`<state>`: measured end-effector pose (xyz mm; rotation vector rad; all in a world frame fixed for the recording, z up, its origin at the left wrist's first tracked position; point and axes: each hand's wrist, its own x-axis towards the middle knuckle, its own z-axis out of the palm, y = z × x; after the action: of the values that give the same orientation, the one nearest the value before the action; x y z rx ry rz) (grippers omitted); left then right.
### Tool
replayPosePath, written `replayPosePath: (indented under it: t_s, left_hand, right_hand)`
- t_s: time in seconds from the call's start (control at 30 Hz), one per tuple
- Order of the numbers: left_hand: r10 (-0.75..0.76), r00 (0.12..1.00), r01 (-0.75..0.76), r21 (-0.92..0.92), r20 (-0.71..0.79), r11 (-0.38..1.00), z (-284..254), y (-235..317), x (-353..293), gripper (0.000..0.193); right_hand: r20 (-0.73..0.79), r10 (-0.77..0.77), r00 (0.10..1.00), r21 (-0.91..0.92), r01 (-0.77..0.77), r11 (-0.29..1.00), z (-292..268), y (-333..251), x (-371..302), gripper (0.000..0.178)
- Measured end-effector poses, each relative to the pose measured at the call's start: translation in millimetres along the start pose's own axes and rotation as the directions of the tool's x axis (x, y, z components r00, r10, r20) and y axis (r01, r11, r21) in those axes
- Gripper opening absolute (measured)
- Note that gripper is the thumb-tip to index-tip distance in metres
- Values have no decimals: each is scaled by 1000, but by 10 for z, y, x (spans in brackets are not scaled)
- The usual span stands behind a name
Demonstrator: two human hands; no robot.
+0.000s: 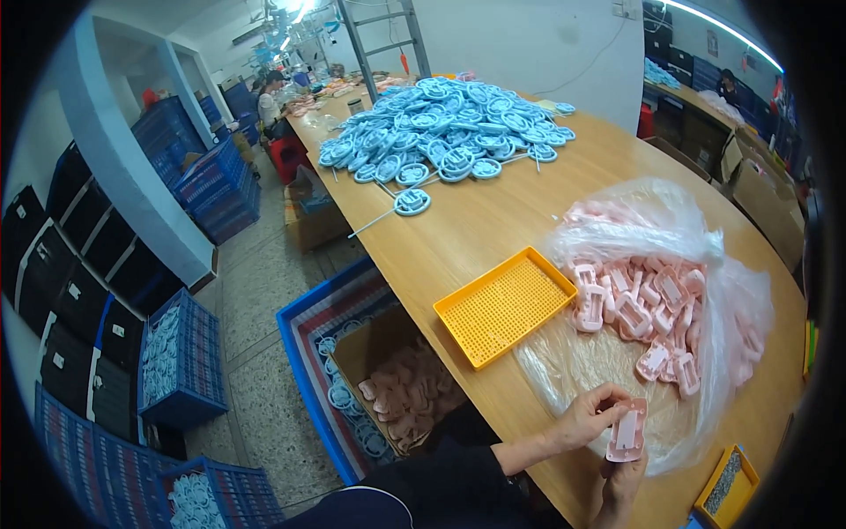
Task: The person is assembling small pink plastic enclosures by inserting metal pins and snaps.
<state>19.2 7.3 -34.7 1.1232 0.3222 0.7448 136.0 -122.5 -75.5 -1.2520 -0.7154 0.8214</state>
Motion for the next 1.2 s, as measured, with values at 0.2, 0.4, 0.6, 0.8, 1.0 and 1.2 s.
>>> replayPosePath:
  t_s: [0.2,0.4,0.6,0.8,1.0,1.2]
  left_hand:
    - [32,999,-32,-24,-38,999,13,-48,26,21]
    - [-327,939,333,-52,103,941,86,172,-111,65]
    - [-36,999,15,588,25,809,138,163,-123,75]
    - [-151,985,158,103,-79,982,334,-305,-38,66]
    - [205,977,-152,458,-67,876,191,-179,38,51]
    - [-206,971,180,-194,-119,964,319,-159,35,58]
  right_hand:
    - [-35,-48,998,-68,45,997,14,-6,20,22]
    - [150,-215,965,-375,257,891,374,-482,-19,29]
    - [189,-352,917,-661,384,645,477,-557,-92,26]
    - [77,-440,894,-792,323,518,530,-690,-185,30]
    - [-22,-402,915,-752,250,610,564,-490,20,46]
    - [-209,-373,904,-641,162,750,452,-575,29,38]
